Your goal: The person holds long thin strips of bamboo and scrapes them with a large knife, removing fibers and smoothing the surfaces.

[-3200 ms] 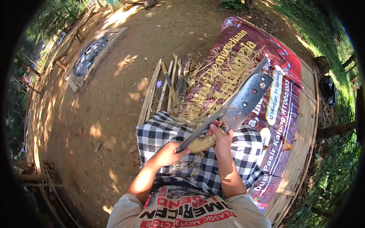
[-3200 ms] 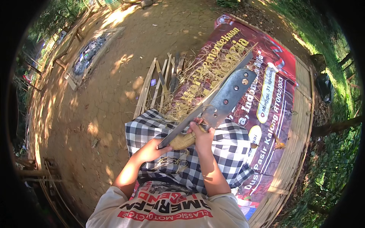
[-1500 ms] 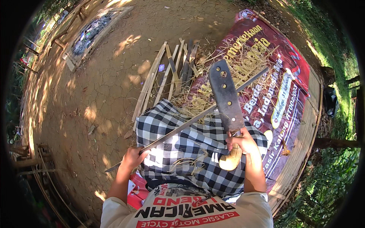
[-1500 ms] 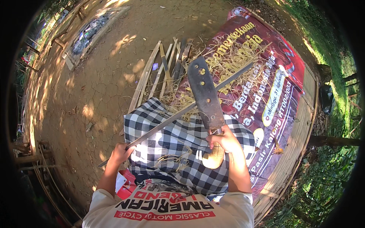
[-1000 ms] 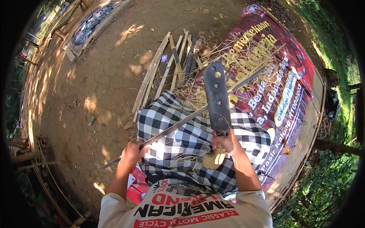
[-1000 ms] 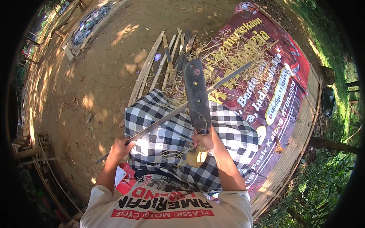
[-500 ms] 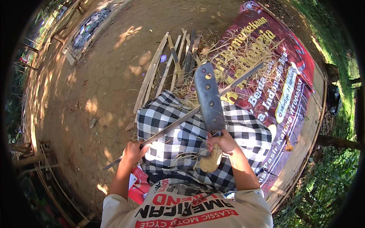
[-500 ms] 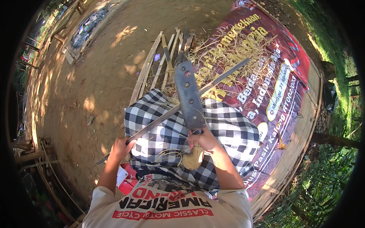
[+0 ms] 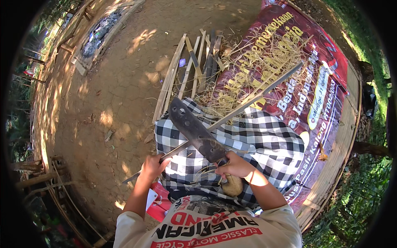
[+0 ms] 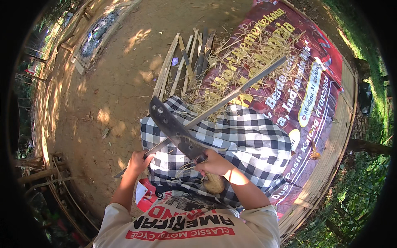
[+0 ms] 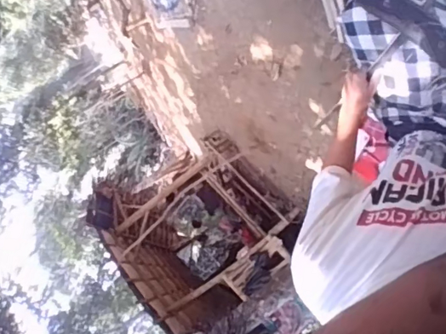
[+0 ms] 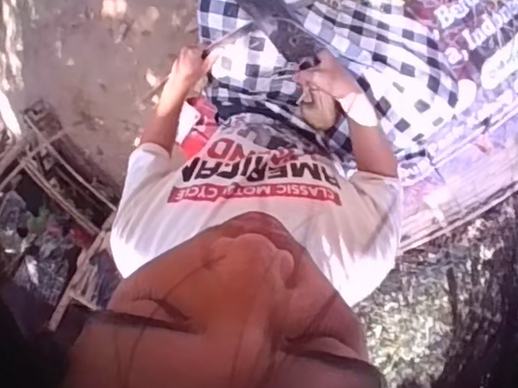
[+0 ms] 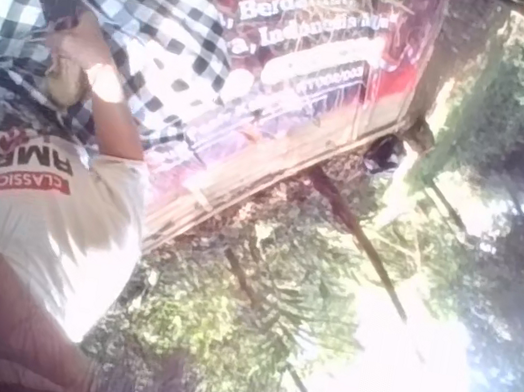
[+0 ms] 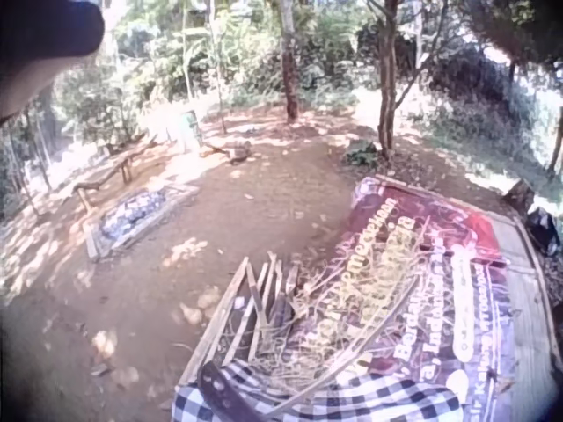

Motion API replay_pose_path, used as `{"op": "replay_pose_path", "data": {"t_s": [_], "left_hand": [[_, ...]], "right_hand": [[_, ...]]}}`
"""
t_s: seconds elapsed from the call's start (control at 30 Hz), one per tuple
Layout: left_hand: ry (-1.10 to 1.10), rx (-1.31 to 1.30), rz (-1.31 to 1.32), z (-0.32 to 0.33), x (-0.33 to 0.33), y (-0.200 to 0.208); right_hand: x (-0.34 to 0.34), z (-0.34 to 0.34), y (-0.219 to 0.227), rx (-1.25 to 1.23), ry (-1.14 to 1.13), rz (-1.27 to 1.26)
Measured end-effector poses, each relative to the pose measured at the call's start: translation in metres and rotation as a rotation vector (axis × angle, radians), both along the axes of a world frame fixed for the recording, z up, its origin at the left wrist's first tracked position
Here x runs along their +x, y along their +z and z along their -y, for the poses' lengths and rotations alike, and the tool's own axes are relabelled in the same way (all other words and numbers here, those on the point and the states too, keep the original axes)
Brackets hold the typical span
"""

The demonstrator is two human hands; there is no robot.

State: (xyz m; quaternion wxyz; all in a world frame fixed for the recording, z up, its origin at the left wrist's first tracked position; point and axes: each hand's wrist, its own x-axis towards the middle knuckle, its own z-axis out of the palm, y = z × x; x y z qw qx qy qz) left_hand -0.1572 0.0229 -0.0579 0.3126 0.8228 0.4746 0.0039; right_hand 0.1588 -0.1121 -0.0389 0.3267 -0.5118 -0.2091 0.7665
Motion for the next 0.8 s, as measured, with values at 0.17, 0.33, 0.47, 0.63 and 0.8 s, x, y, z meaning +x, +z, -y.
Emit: {"op": "replay_pose_path", "data": {"t_s": [0.17,0.33,0.47,0.63,0.8], "left_hand": [[0.0,-0.036,0.041,0.001,0.003,0.002],[0.008,-0.06,-0.016,-0.004,0.008,0.006],[-0.014,-0.035,-0.038,0.0,-0.002,0.002],[0.009,-0.015,0.019,-0.001,0.005,0.003],[-0.001,-0.004,0.028,0.003,0.004,0.002]], "right_hand": [[0.037,-0.007,0.007,0.094,-0.225,0.031],[0.021,-0.007,-0.005,0.096,-0.545,0.031],[0.02,-0.004,-0.008,0.092,-0.494,-0.041],[-0.001,-0.001,-0.002,0.064,-0.211,-0.092],[0.005,-0.006,0.012,0.051,-0.144,0.011]]}}
